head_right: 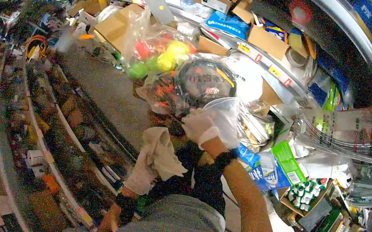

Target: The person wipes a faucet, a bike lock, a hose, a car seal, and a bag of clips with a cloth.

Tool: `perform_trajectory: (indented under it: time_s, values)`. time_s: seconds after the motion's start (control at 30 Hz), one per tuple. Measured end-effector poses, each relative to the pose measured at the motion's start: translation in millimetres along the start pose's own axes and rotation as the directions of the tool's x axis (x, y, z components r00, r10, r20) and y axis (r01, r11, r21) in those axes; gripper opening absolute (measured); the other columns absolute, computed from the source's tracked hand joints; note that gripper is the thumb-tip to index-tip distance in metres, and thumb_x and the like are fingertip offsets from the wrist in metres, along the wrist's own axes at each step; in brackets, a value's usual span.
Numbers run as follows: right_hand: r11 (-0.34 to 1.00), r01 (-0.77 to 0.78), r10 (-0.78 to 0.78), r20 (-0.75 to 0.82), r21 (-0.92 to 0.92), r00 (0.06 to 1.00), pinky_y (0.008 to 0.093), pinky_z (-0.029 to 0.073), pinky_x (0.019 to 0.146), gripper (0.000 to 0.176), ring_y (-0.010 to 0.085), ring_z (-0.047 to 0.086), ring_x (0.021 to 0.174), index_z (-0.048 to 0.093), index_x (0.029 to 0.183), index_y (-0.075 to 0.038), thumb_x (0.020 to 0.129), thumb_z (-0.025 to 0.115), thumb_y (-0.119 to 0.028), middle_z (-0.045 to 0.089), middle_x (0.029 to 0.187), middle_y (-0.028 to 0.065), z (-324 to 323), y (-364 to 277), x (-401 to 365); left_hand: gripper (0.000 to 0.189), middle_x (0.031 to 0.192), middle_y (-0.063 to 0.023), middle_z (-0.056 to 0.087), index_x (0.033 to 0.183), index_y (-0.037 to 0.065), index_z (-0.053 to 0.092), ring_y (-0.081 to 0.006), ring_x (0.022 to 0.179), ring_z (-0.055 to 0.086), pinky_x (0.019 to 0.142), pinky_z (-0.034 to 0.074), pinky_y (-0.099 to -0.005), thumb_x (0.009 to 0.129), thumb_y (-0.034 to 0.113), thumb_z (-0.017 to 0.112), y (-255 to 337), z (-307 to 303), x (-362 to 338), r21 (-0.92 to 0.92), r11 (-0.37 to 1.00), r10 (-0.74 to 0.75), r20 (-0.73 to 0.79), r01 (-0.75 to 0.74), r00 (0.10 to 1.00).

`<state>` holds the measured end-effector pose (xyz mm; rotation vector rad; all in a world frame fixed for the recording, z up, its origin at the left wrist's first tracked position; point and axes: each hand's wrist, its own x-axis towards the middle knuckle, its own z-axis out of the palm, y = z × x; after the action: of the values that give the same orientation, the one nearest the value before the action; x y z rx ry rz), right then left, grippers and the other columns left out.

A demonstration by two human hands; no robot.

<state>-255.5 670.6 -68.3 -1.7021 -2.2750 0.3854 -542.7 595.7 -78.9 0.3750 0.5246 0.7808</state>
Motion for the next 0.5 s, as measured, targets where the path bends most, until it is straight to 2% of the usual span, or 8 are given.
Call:
perform_trajectory:
  time_s: [0.07, 0.13, 0.17, 0.2, 0.23, 0.37, 0.43, 0.5]
  values:
    - [0.99, 0.071, -0.06, 0.094, -0.125, 0.994, 0.0447, 0.05, 0.075, 0.026, 0.0298, 0.064, 0.092, 0.071, 0.082, -0.013, 0.088, 0.06, -0.037, 0.07, 0.093, 0.0119, 2, 10, 14, 0.067, 0.135, -0.0084, 0.05, 0.149, 0.007, 0.028, -0.0232, 0.126, 0.048, 0.104, 0.043, -0.0365, 0.09, 0.003, 0.059, 0, -2, 2, -0.041, 0.981, 0.192, 0.138, -0.188, 0.972]
    - [0.902, -0.409, 0.429, 0.378, -0.138, 0.82, 0.0456, 0.05, 0.069, 0.027, 0.0299, 0.067, 0.083, 0.072, 0.085, -0.014, 0.087, 0.06, -0.037, 0.071, 0.088, 0.0122, 2, 17, 18, 0.081, 0.139, -0.0079, 0.047, 0.15, 0.005, 0.022, -0.0208, 0.128, 0.045, 0.105, 0.04, -0.0342, 0.081, -0.01, 0.062, 5, -12, 9, -0.355, 0.927, 0.227, 0.284, -0.117, 0.932]
    - [0.879, -0.439, 0.477, 0.333, -0.189, 0.813, 0.0458, 0.05, 0.068, 0.029, 0.0299, 0.068, 0.081, 0.073, 0.088, -0.013, 0.087, 0.058, -0.038, 0.071, 0.086, 0.0123, 5, 29, 8, 0.081, 0.139, -0.0079, 0.047, 0.15, 0.005, 0.022, -0.0208, 0.128, 0.045, 0.105, 0.04, -0.0342, 0.081, -0.01, 0.062, 13, -6, 4, -0.358, 0.927, 0.225, 0.283, -0.116, 0.932]
    - [0.85, -0.468, 0.523, 0.285, -0.24, 0.803, 0.0461, 0.051, 0.067, 0.032, 0.0299, 0.069, 0.079, 0.074, 0.09, -0.011, 0.088, 0.057, -0.039, 0.072, 0.085, 0.0124, 11, 49, -8, 0.08, 0.139, -0.0077, 0.047, 0.149, 0.005, 0.024, -0.0209, 0.127, 0.045, 0.105, 0.04, -0.0339, 0.081, -0.009, 0.062, 39, 43, -1, 0.264, 0.962, 0.062, 0.016, -0.064, 0.998]
    - [0.822, -0.479, 0.559, 0.277, -0.308, 0.781, 0.0467, 0.051, 0.07, 0.036, 0.0302, 0.07, 0.085, 0.074, 0.094, -0.011, 0.09, 0.054, -0.04, 0.072, 0.092, 0.0131, 22, 69, -21, 0.078, 0.139, -0.0076, 0.047, 0.149, 0.005, 0.027, -0.0211, 0.127, 0.045, 0.105, 0.04, -0.0336, 0.08, -0.009, 0.063, 59, 81, -3, 0.743, 0.645, 0.078, -0.298, 0.18, 0.951]
    - [0.723, -0.58, 0.691, 0.373, -0.376, 0.619, 0.0485, 0.053, 0.079, 0.044, 0.0356, 0.069, 0.094, 0.072, 0.101, -0.005, 0.091, 0.051, -0.043, 0.071, 0.101, 0.0181, 15, 113, -50, 0.07, 0.137, -0.0078, 0.048, 0.143, 0.006, 0.036, -0.0209, 0.124, 0.047, 0.104, 0.041, -0.0334, 0.08, -0.01, 0.062, 79, 112, 9, 0.777, 0.624, 0.12, -0.197, 0.08, 0.973]
    - [0.726, -0.627, 0.688, 0.288, -0.282, 0.666, 0.0479, 0.052, 0.081, 0.042, 0.0373, 0.068, 0.094, 0.071, 0.102, -0.007, 0.091, 0.05, -0.041, 0.07, 0.101, 0.02, 12, 126, -49, 0.059, 0.132, -0.0075, 0.051, 0.134, 0.006, 0.044, -0.0199, 0.123, 0.048, 0.104, 0.04, -0.0339, 0.08, -0.011, 0.062, 80, 100, 14, 0.353, 0.935, 0.08, -0.166, -0.017, 0.983]
    - [0.735, -0.674, 0.678, 0.103, -0.074, 0.728, 0.0467, 0.051, 0.087, 0.037, 0.0406, 0.066, 0.094, 0.071, 0.103, -0.009, 0.09, 0.05, -0.036, 0.068, 0.101, 0.0238, 13, 136, -43, 0.057, 0.13, -0.007, 0.052, 0.132, 0.006, 0.045, -0.0198, 0.122, 0.049, 0.104, 0.041, -0.0341, 0.08, -0.011, 0.064, 85, 97, 20, 0.415, 0.907, 0.049, -0.261, 0.066, 0.964]
